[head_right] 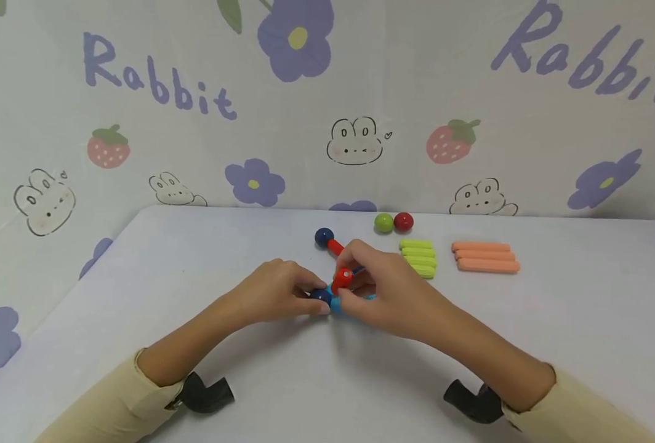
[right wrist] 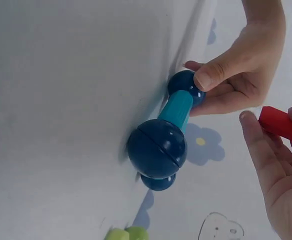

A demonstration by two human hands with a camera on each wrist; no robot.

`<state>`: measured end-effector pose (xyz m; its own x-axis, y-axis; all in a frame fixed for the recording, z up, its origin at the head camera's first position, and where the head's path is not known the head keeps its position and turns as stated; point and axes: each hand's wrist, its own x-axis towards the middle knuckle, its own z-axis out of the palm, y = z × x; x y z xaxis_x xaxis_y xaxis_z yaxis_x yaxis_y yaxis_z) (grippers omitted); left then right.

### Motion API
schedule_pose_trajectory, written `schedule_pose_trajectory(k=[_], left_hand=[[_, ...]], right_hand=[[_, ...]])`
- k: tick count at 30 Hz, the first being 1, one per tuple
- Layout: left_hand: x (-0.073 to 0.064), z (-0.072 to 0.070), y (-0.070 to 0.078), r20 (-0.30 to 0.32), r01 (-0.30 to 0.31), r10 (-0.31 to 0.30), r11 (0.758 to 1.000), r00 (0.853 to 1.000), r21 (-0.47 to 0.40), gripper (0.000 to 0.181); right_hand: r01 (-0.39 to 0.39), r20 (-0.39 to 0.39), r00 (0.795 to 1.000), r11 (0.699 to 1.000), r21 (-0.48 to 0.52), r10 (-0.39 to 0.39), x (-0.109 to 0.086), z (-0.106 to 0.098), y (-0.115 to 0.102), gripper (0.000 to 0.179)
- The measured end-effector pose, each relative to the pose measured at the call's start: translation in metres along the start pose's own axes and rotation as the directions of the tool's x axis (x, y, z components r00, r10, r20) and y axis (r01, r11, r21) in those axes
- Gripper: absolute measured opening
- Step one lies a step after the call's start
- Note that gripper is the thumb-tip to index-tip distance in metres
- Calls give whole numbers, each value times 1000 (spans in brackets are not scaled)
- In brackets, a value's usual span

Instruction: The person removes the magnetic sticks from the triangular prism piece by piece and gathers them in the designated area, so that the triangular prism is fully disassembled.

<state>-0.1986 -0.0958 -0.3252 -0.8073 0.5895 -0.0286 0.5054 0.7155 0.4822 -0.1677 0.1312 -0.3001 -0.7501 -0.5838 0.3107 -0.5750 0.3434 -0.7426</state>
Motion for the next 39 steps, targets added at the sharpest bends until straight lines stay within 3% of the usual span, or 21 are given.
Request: schedule_pose_trajectory(k=[8,13,21,27,32,39], left_hand=[[2,0,1,26,34,-35,999,999,12,27],[1,-2,1,32,35,-36,999,999,13,27],[0,0,2,37,65,-66,998,997,15,32],[-1,1,3,23,63,-63,998,998,18,33],[-2,1,2,18,59,-60,998,998,22,33],[-1,1,1,18,60,-60,998,998,17,33]], right_hand=[[28,-110,993,991,-135,-43,-10,-11,7,30],[38,-120,991,976,-215,-65,-11,-15,12,31],[-17,-59,998,947,-321,-2,-11,-23,18,24],[-75,-11,997,886,-458,79,-10,-30,27,18],[-102,47,987,834,-543,151,-11,-38,39,16],[-120,119,966,805,-581,231,-12,-47,52,20]])
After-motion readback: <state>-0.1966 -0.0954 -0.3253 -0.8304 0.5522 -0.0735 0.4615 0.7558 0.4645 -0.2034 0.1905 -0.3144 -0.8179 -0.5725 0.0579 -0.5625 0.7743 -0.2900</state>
